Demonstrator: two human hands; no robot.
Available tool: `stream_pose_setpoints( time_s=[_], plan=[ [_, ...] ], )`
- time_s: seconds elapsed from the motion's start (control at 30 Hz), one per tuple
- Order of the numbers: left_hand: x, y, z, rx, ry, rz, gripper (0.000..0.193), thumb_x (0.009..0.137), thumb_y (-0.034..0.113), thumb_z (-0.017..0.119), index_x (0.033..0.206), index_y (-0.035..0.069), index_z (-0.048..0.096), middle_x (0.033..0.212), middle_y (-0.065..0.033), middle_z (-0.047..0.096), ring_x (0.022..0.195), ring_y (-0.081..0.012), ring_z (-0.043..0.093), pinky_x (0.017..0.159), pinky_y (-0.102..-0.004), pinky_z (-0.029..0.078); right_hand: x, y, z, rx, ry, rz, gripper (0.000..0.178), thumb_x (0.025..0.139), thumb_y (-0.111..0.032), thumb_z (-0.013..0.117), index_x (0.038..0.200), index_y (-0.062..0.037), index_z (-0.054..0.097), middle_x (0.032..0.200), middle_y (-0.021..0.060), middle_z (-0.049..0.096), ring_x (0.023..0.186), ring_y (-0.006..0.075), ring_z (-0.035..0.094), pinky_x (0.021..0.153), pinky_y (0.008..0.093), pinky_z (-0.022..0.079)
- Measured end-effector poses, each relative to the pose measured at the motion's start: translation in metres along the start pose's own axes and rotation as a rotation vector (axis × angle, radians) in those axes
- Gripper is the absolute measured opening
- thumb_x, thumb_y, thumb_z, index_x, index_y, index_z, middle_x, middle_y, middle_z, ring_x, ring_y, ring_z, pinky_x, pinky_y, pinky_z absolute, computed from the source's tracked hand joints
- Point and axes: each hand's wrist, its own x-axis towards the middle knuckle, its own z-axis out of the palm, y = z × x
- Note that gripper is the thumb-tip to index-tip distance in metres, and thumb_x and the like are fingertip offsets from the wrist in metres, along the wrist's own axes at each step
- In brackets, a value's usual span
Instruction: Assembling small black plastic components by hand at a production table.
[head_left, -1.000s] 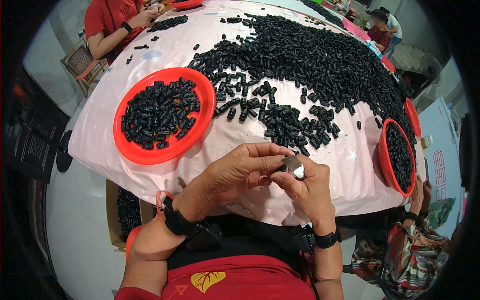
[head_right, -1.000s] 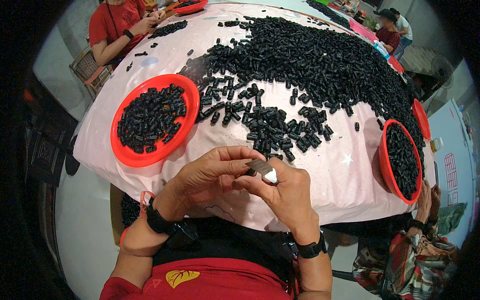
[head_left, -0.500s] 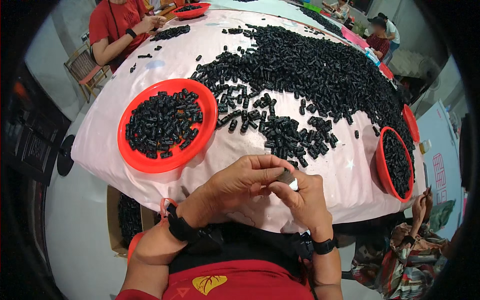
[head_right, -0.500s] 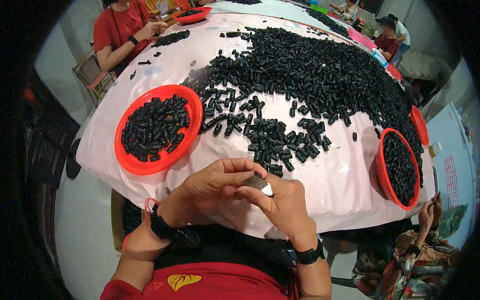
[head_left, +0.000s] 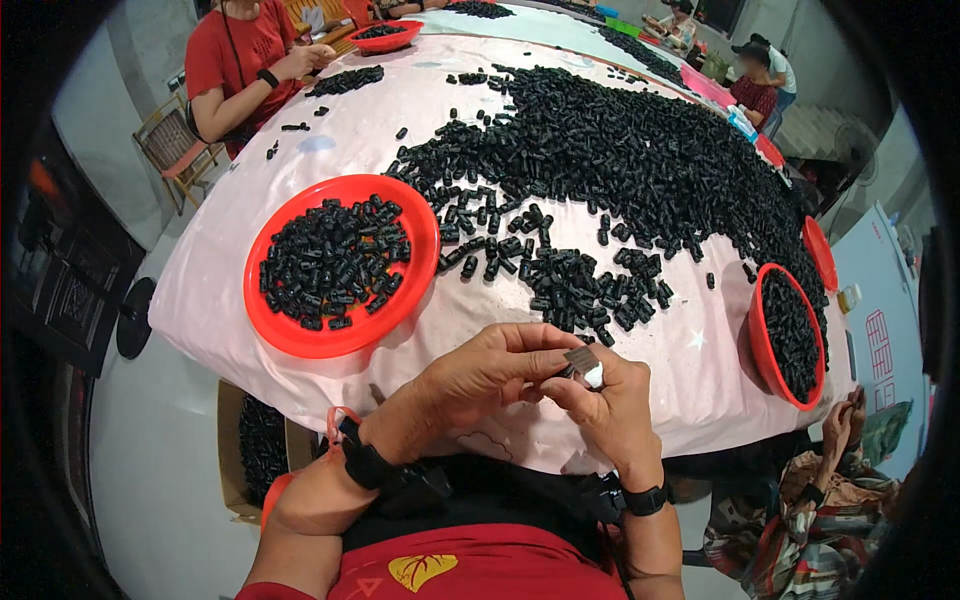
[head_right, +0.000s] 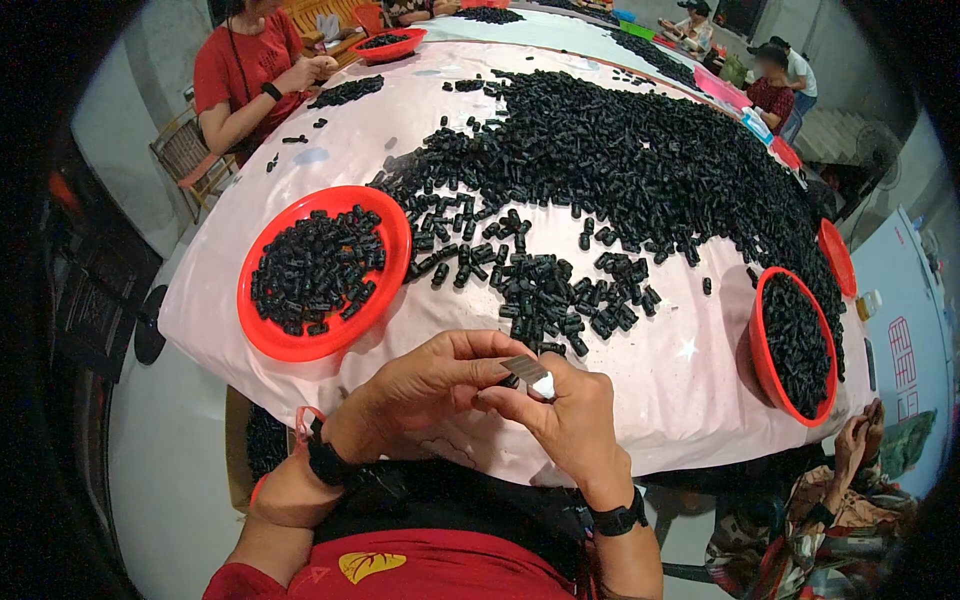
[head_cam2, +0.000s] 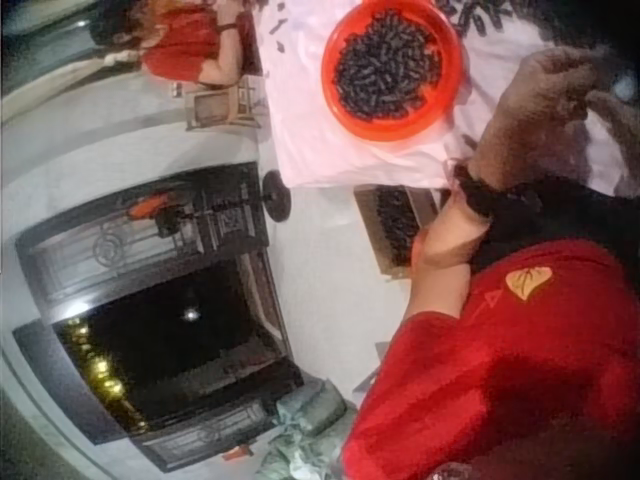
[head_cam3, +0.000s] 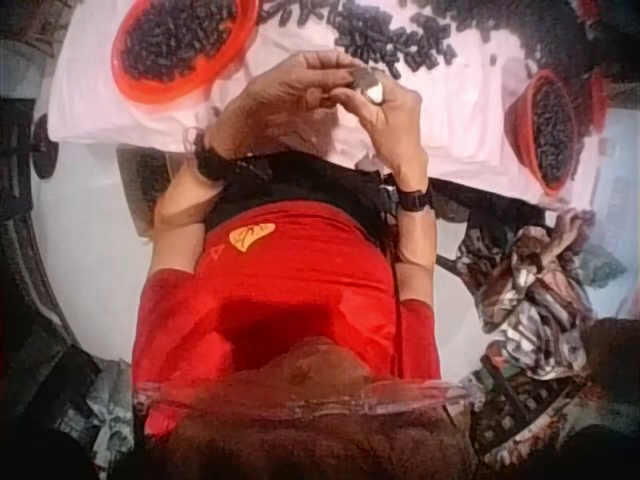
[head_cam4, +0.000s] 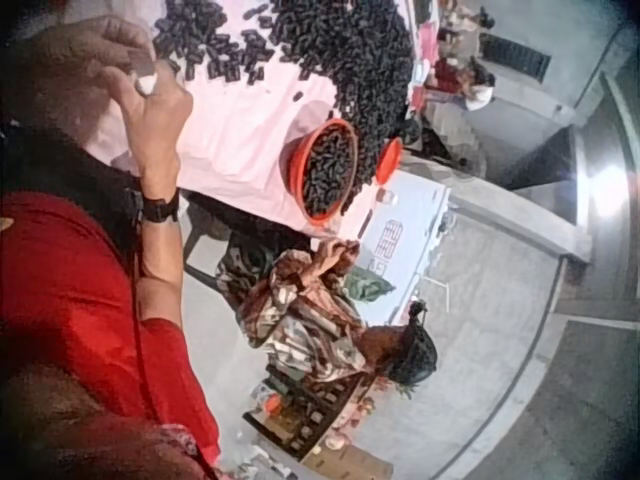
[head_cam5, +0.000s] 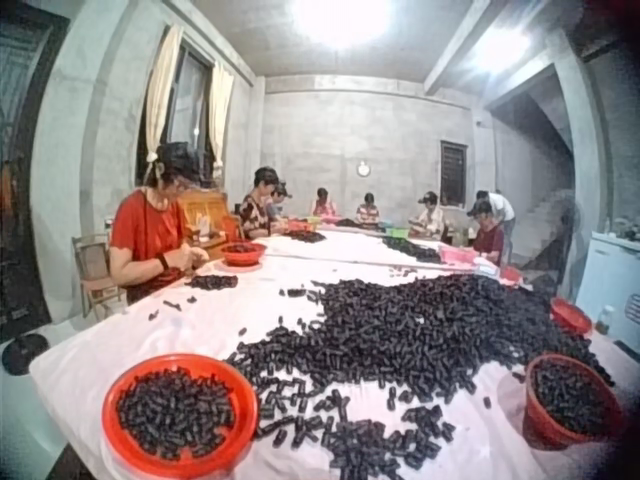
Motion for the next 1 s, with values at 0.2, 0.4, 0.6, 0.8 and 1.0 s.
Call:
stream_pose_setpoints(
  time_s=[0.2,0.4,0.6,0.8,1.0],
  plan=[
    [0.0,0.0,-0.005,0.012,-0.001,-0.024,0.024,0.089,0.016,0.062,0.111,0.006,0.061,0.095,-0.002,0.065,0.081,-0.0084,0.061,0.071,-0.0217,0.047,0.002,0.001,0.004,-0.024,-0.001,-0.049,0.03,0.075,-0.03,0.076,0.088,-0.0036,0.068,0.064,0.0088,0.065,0.056,0.0174,0.064,0.05,0.028,0.047],
    [-0.001,0.0,0.0,-0.012,0.016,-0.017,0.024,0.09,0.018,0.061,0.111,0.007,0.061,0.095,-0.0001,0.065,0.081,-0.0069,0.06,0.072,-0.0208,0.046,0.0,0.0,0.004,0.01,0.025,-0.003,0.03,0.078,-0.032,0.073,0.09,-0.005,0.069,0.064,0.0097,0.064,0.055,0.0228,0.064,0.05,0.0289,0.047],
    [-0.003,-0.002,-0.002,0.005,0.01,-0.008,0.025,0.089,0.019,0.062,0.112,0.007,0.06,0.098,0.0005,0.064,0.084,-0.0063,0.06,0.073,-0.0206,0.046,-0.001,-0.003,0.003,-0.092,-0.023,0.005,0.028,0.077,-0.028,0.075,0.089,-0.0045,0.068,0.066,0.0102,0.065,0.055,0.0191,0.064,0.05,0.0289,0.047],
    [-0.003,0.001,-0.003,0.009,0.102,-0.02,0.023,0.088,0.018,0.063,0.108,0.008,0.057,0.093,0.0006,0.06,0.08,-0.0058,0.056,0.068,-0.0191,0.046,-0.004,-0.009,0.003,0.048,0.179,-0.013,0.021,0.079,-0.017,0.073,0.093,-0.0033,0.065,0.07,0.0045,0.067,0.059,0.009,0.061,0.052,0.0245,0.047],
    [0.0,0.0,-0.007,-0.017,0.121,-0.054,0.019,0.088,0.019,0.064,0.104,0.009,0.058,0.09,0.0026,0.06,0.077,-0.0049,0.053,0.068,-0.019,0.043,0.003,-0.009,0.004,0.245,0.138,-0.118,0.016,0.083,-0.009,0.066,0.097,-0.0022,0.062,0.078,0.0025,0.065,0.07,0.0044,0.056,0.061,0.0198,0.045]
  ],
)
